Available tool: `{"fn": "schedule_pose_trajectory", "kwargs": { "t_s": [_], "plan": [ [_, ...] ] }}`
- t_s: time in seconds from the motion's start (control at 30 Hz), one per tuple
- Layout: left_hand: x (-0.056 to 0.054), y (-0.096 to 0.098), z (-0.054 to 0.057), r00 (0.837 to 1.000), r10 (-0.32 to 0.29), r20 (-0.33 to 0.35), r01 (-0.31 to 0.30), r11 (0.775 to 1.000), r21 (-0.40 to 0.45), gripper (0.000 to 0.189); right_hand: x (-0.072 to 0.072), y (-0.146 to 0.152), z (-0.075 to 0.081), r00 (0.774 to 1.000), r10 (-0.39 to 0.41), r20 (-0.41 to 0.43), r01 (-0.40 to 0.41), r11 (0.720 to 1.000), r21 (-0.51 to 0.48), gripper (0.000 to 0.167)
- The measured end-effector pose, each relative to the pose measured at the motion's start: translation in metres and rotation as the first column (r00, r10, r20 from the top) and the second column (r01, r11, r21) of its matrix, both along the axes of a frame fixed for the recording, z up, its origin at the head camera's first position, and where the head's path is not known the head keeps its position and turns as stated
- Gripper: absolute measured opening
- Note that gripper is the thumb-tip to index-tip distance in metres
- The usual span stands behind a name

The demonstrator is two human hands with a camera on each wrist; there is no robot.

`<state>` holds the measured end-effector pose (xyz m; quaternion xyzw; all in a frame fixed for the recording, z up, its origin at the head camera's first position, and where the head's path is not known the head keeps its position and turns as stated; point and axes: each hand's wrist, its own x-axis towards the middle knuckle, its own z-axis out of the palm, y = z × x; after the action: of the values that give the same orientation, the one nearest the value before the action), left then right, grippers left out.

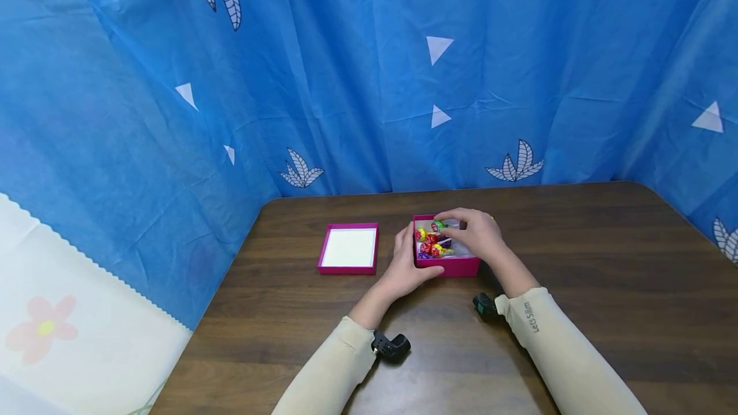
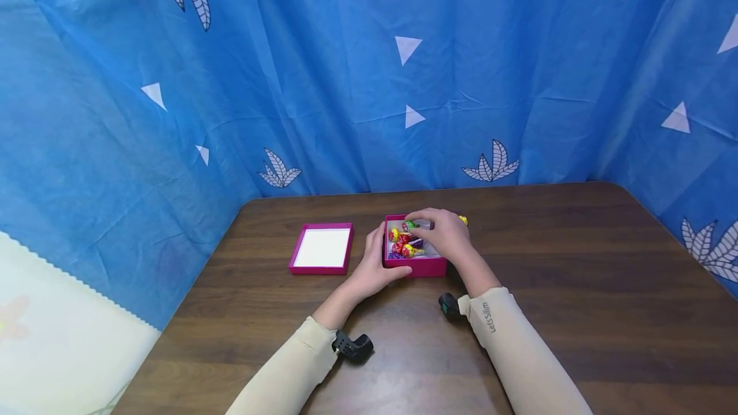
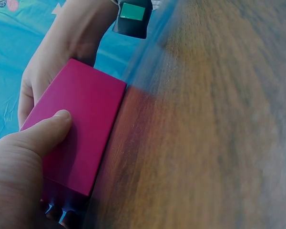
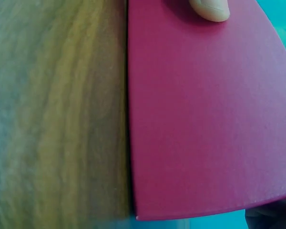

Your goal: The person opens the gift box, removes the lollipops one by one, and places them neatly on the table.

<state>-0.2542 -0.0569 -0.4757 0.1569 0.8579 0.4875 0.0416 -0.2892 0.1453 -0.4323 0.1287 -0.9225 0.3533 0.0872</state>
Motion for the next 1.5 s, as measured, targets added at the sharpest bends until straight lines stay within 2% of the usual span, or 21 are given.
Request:
{"fn": "schedule_pose_trajectory", "kwargs": {
  "t_s": [0.27, 0.5, 0.77, 0.97, 1.2, 1.4, 1.5],
  "plan": [
    [0.0, 0.001, 0.001, 1.0, 0.001, -0.013, -0.001, 1.0, 0.029, 0.109, 0.002, 0.003, 0.009, 1.0, -0.028, 0.003, 0.028, 0.987, -0.158, 0.037],
    [0.001, 0.001, 0.002, 1.0, 0.006, -0.011, -0.006, 1.0, 0.016, 0.109, 0.008, 0.013, 0.026, 0.998, -0.053, -0.034, 0.041, 0.951, -0.307, 0.038],
    [0.003, 0.003, 0.003, 1.0, 0.007, 0.004, -0.007, 1.0, 0.001, 0.109, 0.014, 0.028, 0.038, 0.986, -0.138, -0.098, 0.088, 0.913, -0.399, 0.04],
    [0.002, 0.003, 0.004, 1.0, 0.009, -0.005, -0.009, 1.0, 0.004, 0.109, 0.013, 0.037, 0.043, 0.978, -0.192, -0.078, 0.135, 0.876, -0.463, 0.039],
    [0.001, 0.002, 0.005, 1.0, 0.002, -0.014, -0.002, 1.0, 0.001, 0.11, 0.007, 0.053, 0.036, 0.962, -0.271, -0.023, 0.224, 0.839, -0.496, 0.04],
    [0.002, 0.002, 0.004, 1.0, 0.004, -0.011, -0.004, 1.0, -0.004, 0.109, 0.0, 0.068, 0.022, 0.952, -0.304, 0.039, 0.27, 0.771, -0.576, 0.043],
    [0.001, 0.002, 0.004, 1.0, 0.007, -0.013, -0.007, 1.0, -0.011, 0.11, -0.003, 0.074, 0.015, 0.946, -0.32, 0.058, 0.29, 0.748, -0.596, 0.042]
  ]
}}
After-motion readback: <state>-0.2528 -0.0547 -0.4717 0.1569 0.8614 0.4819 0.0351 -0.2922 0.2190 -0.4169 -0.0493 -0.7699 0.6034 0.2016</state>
